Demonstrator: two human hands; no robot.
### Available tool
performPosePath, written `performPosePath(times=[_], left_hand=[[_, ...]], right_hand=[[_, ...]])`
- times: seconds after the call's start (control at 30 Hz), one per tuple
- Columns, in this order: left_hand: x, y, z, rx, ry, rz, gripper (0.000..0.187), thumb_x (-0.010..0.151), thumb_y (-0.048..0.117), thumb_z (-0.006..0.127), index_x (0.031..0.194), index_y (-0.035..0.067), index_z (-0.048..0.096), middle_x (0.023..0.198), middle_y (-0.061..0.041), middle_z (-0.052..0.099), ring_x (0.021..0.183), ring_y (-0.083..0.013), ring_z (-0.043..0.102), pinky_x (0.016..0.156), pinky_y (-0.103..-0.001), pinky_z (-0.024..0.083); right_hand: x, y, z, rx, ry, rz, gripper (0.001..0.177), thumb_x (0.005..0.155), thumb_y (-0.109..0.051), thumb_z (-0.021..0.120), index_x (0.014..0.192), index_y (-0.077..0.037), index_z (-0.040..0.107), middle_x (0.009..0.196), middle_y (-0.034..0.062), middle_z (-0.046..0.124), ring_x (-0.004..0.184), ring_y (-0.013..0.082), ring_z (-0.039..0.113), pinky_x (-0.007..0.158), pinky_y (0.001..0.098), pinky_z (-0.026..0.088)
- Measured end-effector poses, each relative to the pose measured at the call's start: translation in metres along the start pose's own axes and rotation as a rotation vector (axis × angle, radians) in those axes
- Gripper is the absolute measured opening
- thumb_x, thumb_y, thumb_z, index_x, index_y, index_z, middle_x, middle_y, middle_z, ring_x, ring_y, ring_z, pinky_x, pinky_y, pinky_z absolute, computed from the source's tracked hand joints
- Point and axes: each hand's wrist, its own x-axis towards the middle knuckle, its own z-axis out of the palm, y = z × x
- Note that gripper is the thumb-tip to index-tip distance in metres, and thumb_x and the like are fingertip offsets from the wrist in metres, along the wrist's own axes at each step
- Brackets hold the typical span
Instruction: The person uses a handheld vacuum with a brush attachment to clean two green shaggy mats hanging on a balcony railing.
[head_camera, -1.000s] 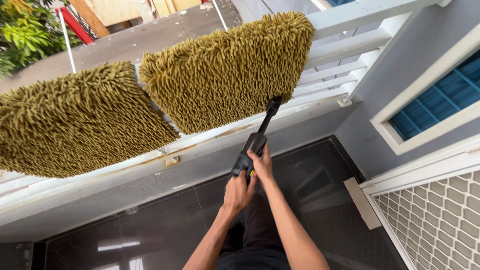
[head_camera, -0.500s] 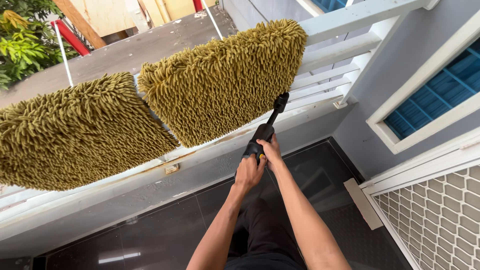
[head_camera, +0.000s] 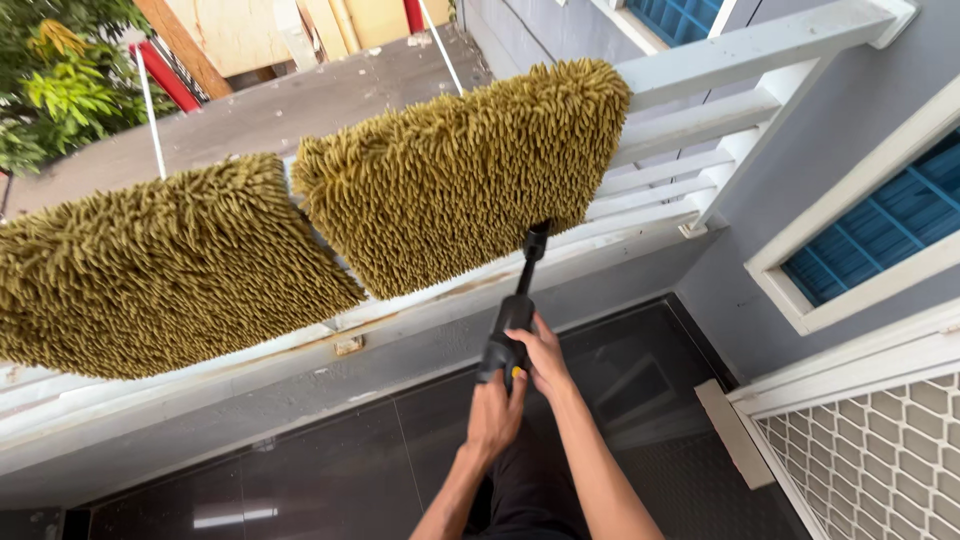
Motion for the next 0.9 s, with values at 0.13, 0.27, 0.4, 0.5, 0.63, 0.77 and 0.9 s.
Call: performPosePath(times=[0.13,0.27,0.4,0.5,0.63,0.77,0.9], left_hand=[[0.009,0.014,0.018,0.015,-0.26,-0.2,0.04,0.103,0.03,0.059,0.093,-0.008,0.059,0.07,-0.03,0.065,0.064,-0.0443,0.069,0.057,-0.051,0.055],[0.03,0.033,0.022,-0.245,-0.464,-0.248,0.038,0.106,0.031,0.048,0.096,-0.006,0.056,0.063,-0.017,0.067,0.053,-0.0285,0.071,0.05,-0.04,0.057],[0.046,0.039,0.009,-0.298,-0.456,-0.399,0.04,0.105,0.039,0.047,0.098,0.002,0.059,0.059,-0.01,0.066,0.047,-0.0252,0.068,0.049,-0.037,0.055],[0.05,0.026,-0.007,-0.15,-0.379,-0.4,0.044,0.105,0.043,0.048,0.096,0.002,0.062,0.055,-0.01,0.062,0.045,-0.0261,0.063,0.049,-0.04,0.049],[0.046,0.0,-0.035,0.026,-0.294,-0.317,0.046,0.105,0.046,0.05,0.092,0.005,0.068,0.052,-0.008,0.063,0.048,-0.0215,0.065,0.053,-0.037,0.048],[0.021,-0.009,-0.068,-0.002,-0.234,-0.372,0.047,0.101,0.048,0.055,0.089,0.005,0.071,0.049,-0.007,0.061,0.045,-0.0194,0.063,0.05,-0.035,0.046],[-0.007,-0.003,-0.085,-0.083,-0.139,-0.433,0.047,0.099,0.046,0.058,0.085,0.003,0.072,0.046,-0.008,0.058,0.042,-0.0169,0.061,0.047,-0.034,0.046]], right_hand=[[0.0,-0.015,-0.027,0.102,0.134,0.03,0.067,0.084,-0.002,0.068,0.149,-0.002,0.05,0.118,0.0138,0.068,0.099,0.0237,0.069,0.083,0.0369,0.058],[0.008,-0.028,-0.044,0.241,0.189,0.019,0.067,0.088,-0.008,0.064,0.152,-0.006,0.043,0.122,0.0128,0.068,0.1,0.0236,0.07,0.084,0.0374,0.058],[0.029,-0.031,-0.038,0.232,0.09,0.019,0.066,0.092,-0.012,0.063,0.155,-0.003,0.044,0.125,0.013,0.067,0.101,0.0227,0.071,0.083,0.0357,0.058],[0.034,-0.021,-0.016,0.205,0.068,0.044,0.07,0.09,-0.011,0.064,0.156,-0.005,0.043,0.121,0.0116,0.066,0.098,0.0245,0.07,0.082,0.0393,0.057],[0.029,-0.003,0.015,0.198,0.073,0.106,0.077,0.089,-0.014,0.065,0.159,-0.012,0.033,0.13,0.0148,0.062,0.107,0.0313,0.063,0.085,0.0435,0.054],[0.002,0.009,0.035,0.147,-0.011,0.206,0.08,0.087,-0.022,0.065,0.161,-0.021,0.034,0.137,0.0121,0.054,0.11,0.0286,0.054,0.082,0.0536,0.05],[-0.026,0.011,0.046,0.144,-0.103,0.278,0.081,0.088,-0.025,0.064,0.163,-0.027,0.032,0.141,0.0074,0.048,0.109,0.0277,0.051,0.082,0.0619,0.046]])
